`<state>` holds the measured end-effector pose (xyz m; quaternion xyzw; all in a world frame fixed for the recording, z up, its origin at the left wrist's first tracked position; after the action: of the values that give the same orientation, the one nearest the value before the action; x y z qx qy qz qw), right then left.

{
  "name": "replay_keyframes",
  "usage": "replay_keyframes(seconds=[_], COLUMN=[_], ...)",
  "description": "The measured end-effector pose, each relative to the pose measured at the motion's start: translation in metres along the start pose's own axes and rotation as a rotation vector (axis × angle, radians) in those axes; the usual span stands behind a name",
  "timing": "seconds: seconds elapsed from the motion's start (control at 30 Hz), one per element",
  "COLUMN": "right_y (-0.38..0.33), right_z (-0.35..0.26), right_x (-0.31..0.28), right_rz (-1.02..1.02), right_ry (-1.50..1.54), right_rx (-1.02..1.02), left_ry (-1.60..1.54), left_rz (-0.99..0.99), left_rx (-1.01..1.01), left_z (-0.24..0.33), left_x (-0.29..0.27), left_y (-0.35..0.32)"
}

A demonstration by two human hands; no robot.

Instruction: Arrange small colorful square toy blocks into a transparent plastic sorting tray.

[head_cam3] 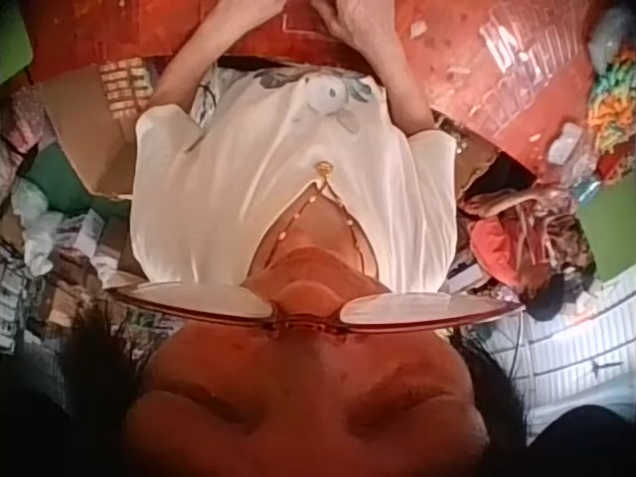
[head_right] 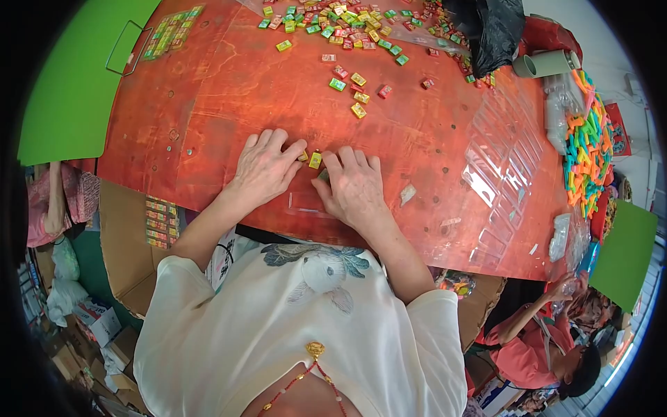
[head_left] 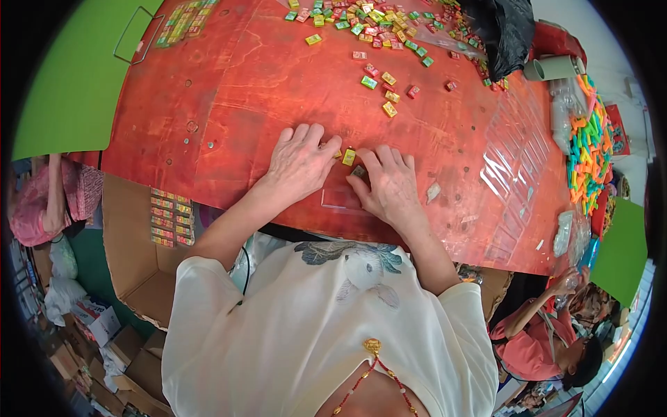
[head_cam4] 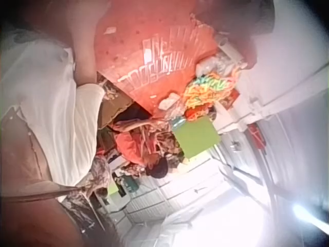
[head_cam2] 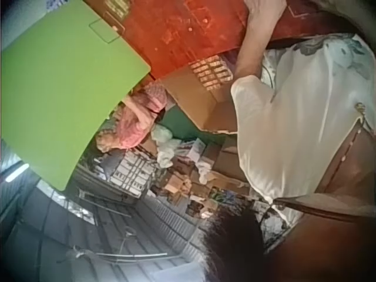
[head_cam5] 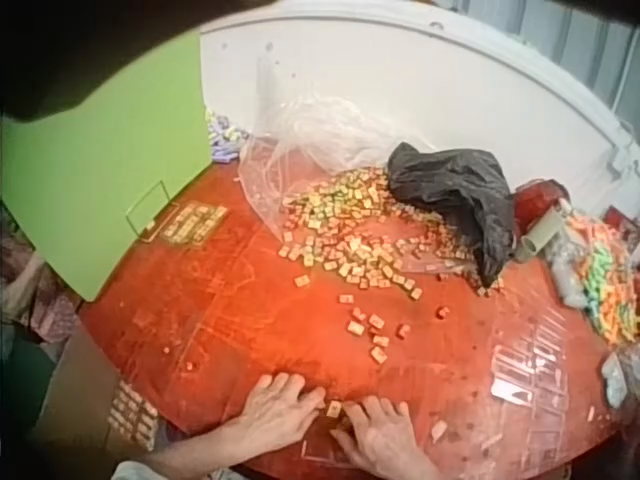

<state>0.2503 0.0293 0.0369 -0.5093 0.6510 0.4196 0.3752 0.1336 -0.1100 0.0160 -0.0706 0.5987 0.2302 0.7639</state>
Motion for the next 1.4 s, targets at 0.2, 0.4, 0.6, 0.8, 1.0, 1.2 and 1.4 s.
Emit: replay_keyframes(seconds=[0.2, 0.4, 0.6, 0.8, 1.0, 1.2, 1.4], right_y=[-0.001, 0.009, 0.008, -0.005, -0.051, -0.06, -0.069], right_z=[0.011, 0.013, 0.001, -0.005, -0.018, -0.005, -0.002], right_x=[0.006, 0.01, 0.019, 0.006, -0.006, -0.016, -0.007], right_rz=[-0.072, 0.011, -0.045, -0.047, -0.116, -0.039, 0.01], right_ry=[-0.019, -0.021, 0.003, 0.057, 0.124, 0.186, 0.176], right_rx=[0.018, -0.015, -0.067, -0.044, -0.045, 0.02, -0.018], left_ry=[-0.076, -0.096, -0.057, -0.103, -0.145, -0.225, -0.13], left_rz=[0.01, -0.061, -0.07, -0.039, -0.045, 0.083, -0.03], left_rx=[-0.001, -0.028, 0.022, 0.072, 0.187, 0.086, 0.042], left_z=[0.0, 0.007, 0.011, 0.025, 0.055, 0.049, 0.048], left_x=[0.0, -0.003, 0.011, 0.001, 0.0, -0.01, 0.012], left_y=[-0.006, -0.006, -0.007, -0.016, -0.048, -0.052, -0.067])
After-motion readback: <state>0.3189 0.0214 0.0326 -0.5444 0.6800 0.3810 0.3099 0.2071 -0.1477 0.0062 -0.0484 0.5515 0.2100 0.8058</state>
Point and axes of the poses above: each hand's wrist, its own y-axis towards the middle knuckle, its own x-axis out of the palm, z = x × y, the point moved 3 cm from there along y, towards the middle knuckle, and after that the axes turned 1 degree about y, right-handed, at the moved point
